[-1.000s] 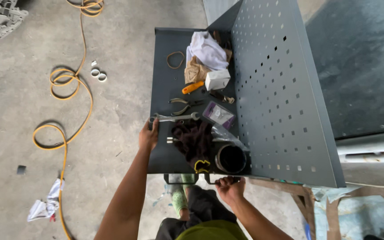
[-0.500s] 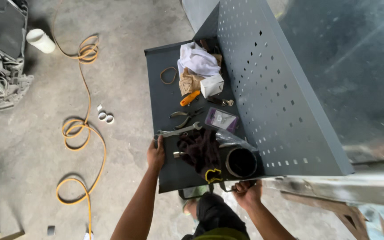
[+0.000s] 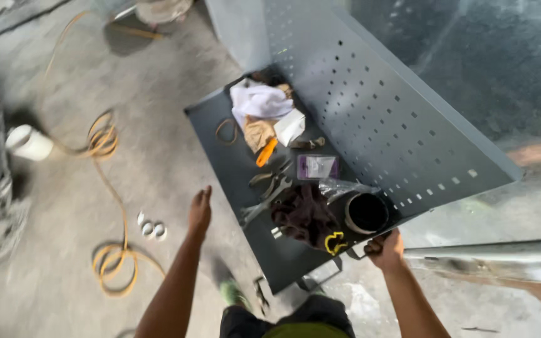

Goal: The person moves a tool cart into position and then organizes items on its top surface, including cloths, a scraper, and a paint can. They then open several drawers to inspect and rearrange tools such as wrenches, sockets, and screwdrivers.

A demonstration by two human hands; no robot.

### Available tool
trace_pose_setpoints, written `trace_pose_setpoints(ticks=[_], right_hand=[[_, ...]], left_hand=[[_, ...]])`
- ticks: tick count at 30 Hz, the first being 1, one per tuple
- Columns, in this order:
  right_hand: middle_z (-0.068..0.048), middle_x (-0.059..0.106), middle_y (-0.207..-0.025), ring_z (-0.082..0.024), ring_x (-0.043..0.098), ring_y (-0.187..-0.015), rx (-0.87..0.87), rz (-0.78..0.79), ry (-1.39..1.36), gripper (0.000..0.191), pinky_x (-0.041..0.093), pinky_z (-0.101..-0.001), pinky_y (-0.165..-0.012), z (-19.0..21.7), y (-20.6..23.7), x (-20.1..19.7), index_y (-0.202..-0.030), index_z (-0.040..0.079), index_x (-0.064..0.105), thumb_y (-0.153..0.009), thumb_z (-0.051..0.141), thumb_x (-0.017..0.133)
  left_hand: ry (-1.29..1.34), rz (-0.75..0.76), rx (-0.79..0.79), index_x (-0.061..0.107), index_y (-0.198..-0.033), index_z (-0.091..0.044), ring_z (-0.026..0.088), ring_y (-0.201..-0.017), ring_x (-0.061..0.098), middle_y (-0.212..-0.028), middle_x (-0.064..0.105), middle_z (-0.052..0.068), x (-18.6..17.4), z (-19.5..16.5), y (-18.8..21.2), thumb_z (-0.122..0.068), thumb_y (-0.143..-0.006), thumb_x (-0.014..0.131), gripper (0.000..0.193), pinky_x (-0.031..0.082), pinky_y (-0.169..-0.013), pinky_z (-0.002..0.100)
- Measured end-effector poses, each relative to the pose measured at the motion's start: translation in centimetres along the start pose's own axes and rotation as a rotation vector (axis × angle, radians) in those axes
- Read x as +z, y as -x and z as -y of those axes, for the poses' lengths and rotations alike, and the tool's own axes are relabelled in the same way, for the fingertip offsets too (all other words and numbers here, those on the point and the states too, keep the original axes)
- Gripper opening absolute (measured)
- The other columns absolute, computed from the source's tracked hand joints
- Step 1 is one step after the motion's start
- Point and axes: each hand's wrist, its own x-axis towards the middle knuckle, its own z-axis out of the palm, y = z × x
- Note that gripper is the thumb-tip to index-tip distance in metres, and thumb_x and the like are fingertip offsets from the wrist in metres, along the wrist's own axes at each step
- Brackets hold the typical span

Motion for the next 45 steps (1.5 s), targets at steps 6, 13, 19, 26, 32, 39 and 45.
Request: trace_pose_setpoints(ticks=[6,13,19,26,32,39,45], right_hand=[[-0.002,0.044,-0.061,-0.018,0.039,-0.045,-0.399,-0.034,0.082,0.049,0.032,-0.0346,-0.042,-0.7,-1.6,5.6,-0.089,0.016,0.057,-0.103,0.062,0.046],[-0.008,0.056,-0.087,-0.022,0.053,-0.069,-0.601,-0.373,0.05,0.038,0.043,-0.0376,-0.058,-1.6,-1.2,11.3,-0.111,0.007,0.06,-0.107,0.044,0.052],[-0.014,0.066,-0.11,-0.026,0.064,-0.09,-0.776,-0.426,0.016,0.036,0.052,-0.0402,-0.072,-0.3,-0.8,8.7,-0.13,0.0,0.063,-0.11,0.029,0.057],[-0.009,0.063,-0.13,-0.021,0.062,-0.115,-0.964,-0.132,0.167,0.045,0.053,-0.0369,-0.093,0.6,-0.9,9.7,-0.144,0.004,0.056,-0.111,0.034,0.056],[0.008,0.058,-0.14,-0.015,0.053,-0.127,-0.724,-0.675,0.028,0.056,0.041,-0.0361,-0.093,-2.9,2.1,9.7,-0.144,0.023,0.052,-0.104,0.061,0.041],[-0.023,0.069,-0.121,-0.038,0.063,-0.112,-0.734,-1.373,0.736,0.048,0.048,-0.0464,-0.094,-11.1,3.8,16.0,-0.13,0.004,0.065,-0.107,0.046,0.056],[-0.02,0.074,-0.104,-0.038,0.07,-0.096,-0.576,-1.509,0.631,0.036,0.052,-0.0481,-0.081,-9.9,5.1,19.6,-0.123,0.013,0.071,-0.105,0.042,0.061]], left_hand=[[-0.132,0.055,0.242,0.051,-0.146,0.0,0.036,-0.14,0.048,-0.149,0.053,0.022,-7.1,-2.3,-16.9,-0.057,-0.096,0.061,0.077,0.039,-0.112,0.046],[-0.291,0.04,0.387,0.058,-0.143,-0.007,0.037,-0.132,0.053,-0.141,0.058,0.019,-8.3,-8.2,-31.0,-0.055,-0.094,0.066,0.07,0.043,-0.107,0.047],[-0.302,0.052,0.706,0.056,-0.142,0.0,0.038,-0.131,0.053,-0.14,0.059,0.018,2.6,-13.7,-36.2,-0.054,-0.097,0.069,0.072,0.044,-0.105,0.048],[-0.103,0.332,0.613,0.059,-0.136,-0.002,0.028,-0.116,0.067,-0.131,0.067,0.014,9.1,-18.6,-44.0,-0.051,-0.091,0.072,0.069,0.051,-0.098,0.039],[0.129,0.71,0.637,0.06,-0.134,0.002,0.028,-0.114,0.066,-0.127,0.07,0.019,17.0,-24.9,-48.5,-0.047,-0.089,0.076,0.069,0.052,-0.093,0.038],[0.024,0.443,0.569,0.074,-0.109,0.003,0.036,-0.092,0.074,-0.1,0.077,0.022,25.9,-27.6,-46.6,-0.056,-0.094,0.067,0.062,0.053,-0.077,0.045],[-0.046,0.421,0.537,0.074,-0.103,0.006,0.039,-0.089,0.072,-0.094,0.074,0.027,24.8,-27.3,-47.4,-0.061,-0.096,0.062,0.068,0.053,-0.077,0.049]])
